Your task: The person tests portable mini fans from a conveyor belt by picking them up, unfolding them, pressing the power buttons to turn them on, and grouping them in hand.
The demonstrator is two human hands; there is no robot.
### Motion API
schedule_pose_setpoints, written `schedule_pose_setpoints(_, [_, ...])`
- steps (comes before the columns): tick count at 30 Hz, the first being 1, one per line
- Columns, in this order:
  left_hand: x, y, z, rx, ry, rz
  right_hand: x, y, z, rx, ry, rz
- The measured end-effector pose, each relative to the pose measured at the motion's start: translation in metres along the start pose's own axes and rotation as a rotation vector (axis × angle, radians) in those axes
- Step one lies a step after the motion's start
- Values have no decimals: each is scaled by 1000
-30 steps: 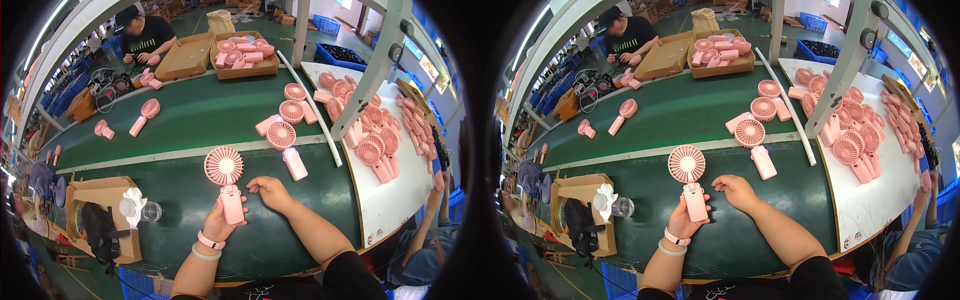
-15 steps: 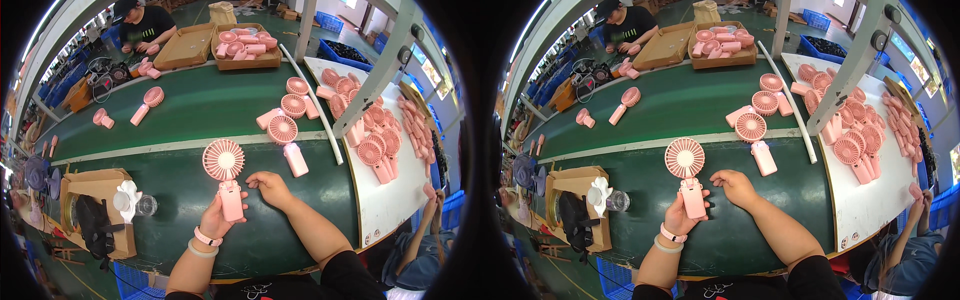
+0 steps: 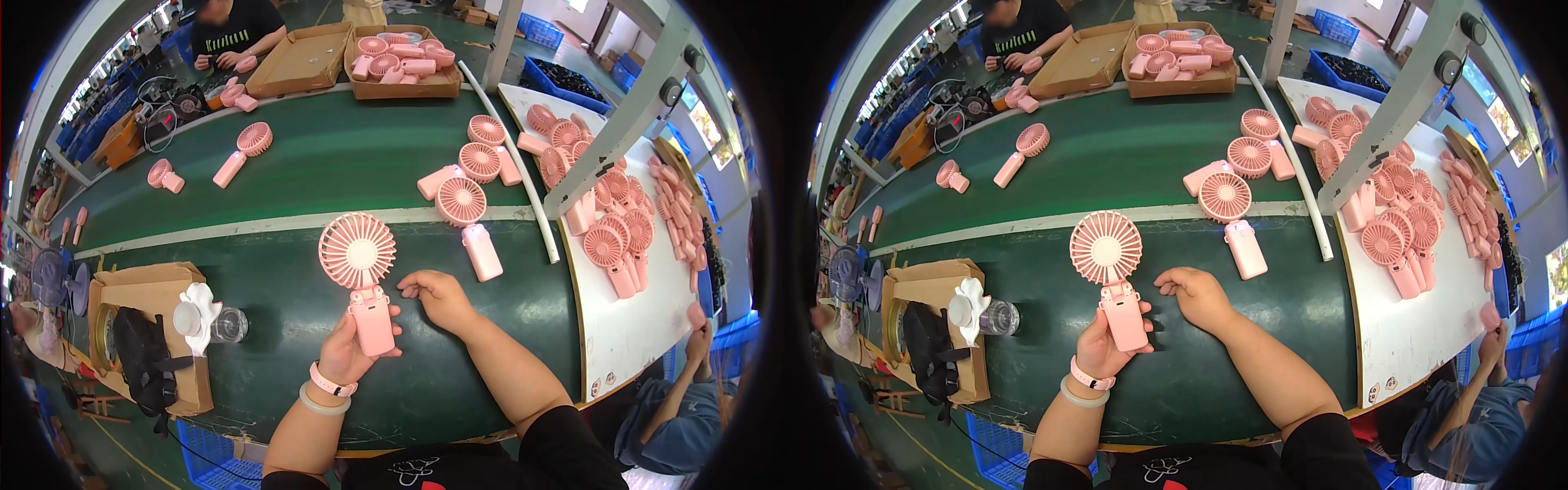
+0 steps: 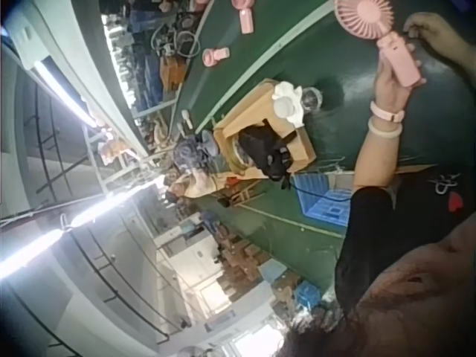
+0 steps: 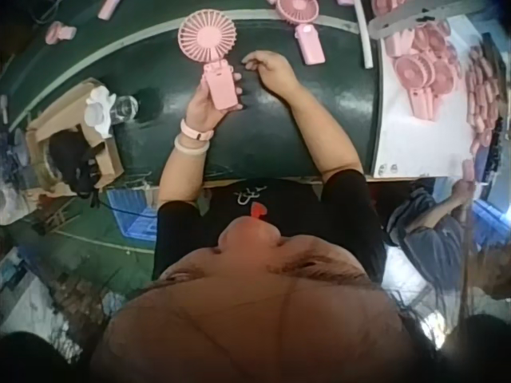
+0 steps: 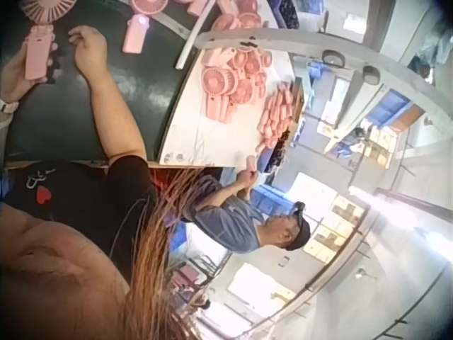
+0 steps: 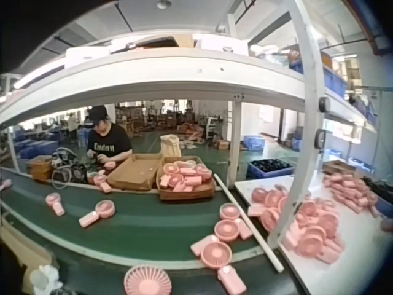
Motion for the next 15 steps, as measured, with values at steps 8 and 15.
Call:
schedule_pose_setpoints(8, [0, -5, -2, -32, -79, -28, 1, 4, -4, 6, -4, -12])
schedule_pose_setpoints(15, [-2, -3, -2, -15, -43, 1, 0, 2, -3, 21, 0, -1])
Point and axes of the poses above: each hand's wrist, its own z-axis towards the middle knuckle, its own x-axis out of the back of the hand, y = z × x, the point moved 6 cm from there along z, towards the middle knuckle, and after that the axes turned 12 degrees about z, right-handed, at the moved point
